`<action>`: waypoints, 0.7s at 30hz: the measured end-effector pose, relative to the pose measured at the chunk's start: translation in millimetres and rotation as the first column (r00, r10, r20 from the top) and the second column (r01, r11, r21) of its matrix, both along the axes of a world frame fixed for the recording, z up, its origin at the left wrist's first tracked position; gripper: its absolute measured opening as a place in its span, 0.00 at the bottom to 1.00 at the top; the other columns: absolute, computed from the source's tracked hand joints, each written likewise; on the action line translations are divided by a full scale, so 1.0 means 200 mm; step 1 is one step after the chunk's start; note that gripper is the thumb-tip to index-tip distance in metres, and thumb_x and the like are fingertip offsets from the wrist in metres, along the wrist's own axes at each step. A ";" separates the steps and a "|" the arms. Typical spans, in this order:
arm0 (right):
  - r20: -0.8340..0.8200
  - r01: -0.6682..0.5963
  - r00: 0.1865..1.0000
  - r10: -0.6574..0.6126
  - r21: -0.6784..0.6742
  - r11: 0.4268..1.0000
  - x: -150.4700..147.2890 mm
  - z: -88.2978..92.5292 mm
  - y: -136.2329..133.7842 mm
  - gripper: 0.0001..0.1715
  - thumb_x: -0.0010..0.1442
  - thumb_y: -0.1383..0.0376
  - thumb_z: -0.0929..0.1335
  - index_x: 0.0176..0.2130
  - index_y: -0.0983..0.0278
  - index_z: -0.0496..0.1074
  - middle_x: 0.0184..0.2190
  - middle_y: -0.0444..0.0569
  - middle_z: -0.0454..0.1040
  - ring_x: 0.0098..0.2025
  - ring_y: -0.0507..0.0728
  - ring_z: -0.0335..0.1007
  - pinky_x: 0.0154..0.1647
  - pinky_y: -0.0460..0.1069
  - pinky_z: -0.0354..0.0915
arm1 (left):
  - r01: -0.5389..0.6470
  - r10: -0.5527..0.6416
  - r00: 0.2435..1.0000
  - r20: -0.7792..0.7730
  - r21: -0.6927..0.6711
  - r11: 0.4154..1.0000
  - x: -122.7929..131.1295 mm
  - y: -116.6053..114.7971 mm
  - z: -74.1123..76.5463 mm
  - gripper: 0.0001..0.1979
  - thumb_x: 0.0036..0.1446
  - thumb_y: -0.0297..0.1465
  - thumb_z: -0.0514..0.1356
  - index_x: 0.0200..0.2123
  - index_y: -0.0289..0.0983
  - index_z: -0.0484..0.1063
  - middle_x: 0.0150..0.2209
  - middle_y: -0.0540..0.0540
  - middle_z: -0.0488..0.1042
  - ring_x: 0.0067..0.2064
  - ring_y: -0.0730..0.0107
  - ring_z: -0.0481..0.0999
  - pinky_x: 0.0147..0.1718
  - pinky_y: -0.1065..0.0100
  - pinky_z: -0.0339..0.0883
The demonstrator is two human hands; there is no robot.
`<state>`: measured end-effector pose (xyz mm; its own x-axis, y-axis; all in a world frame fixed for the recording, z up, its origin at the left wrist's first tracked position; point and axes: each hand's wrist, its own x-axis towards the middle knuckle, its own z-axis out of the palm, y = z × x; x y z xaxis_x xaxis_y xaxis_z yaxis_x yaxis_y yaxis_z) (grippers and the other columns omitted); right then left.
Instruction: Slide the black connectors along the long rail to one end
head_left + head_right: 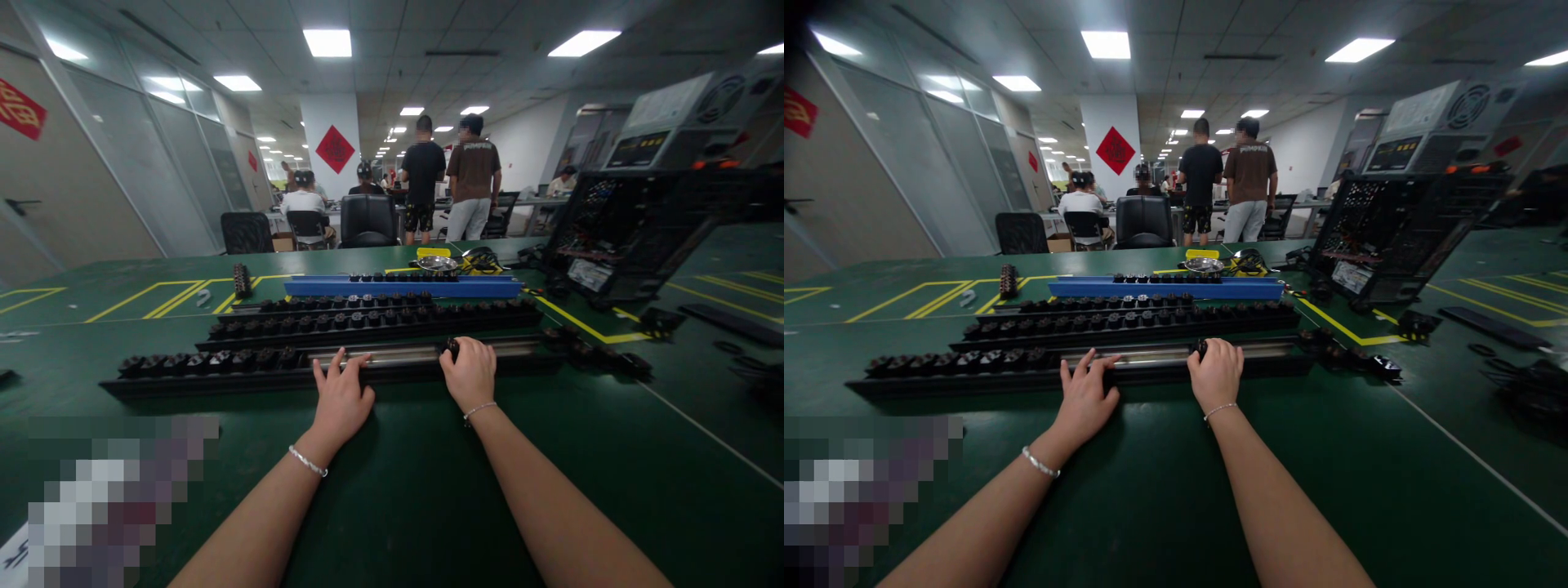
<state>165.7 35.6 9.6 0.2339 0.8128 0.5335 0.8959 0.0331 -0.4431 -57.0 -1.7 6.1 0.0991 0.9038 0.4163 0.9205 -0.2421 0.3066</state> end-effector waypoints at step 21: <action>0.017 0.061 0.998 -0.061 -0.006 0.998 0.06 -0.01 0.01 0.18 0.55 0.63 0.59 0.41 0.68 0.71 0.44 0.58 0.73 0.50 0.63 0.63 0.59 0.61 0.47 | 0.005 -0.005 1.000 0.003 0.003 1.000 0.00 0.00 -0.01 0.24 0.52 0.28 0.52 0.55 0.42 0.61 0.52 0.45 0.71 0.65 0.52 0.52 0.60 0.34 0.30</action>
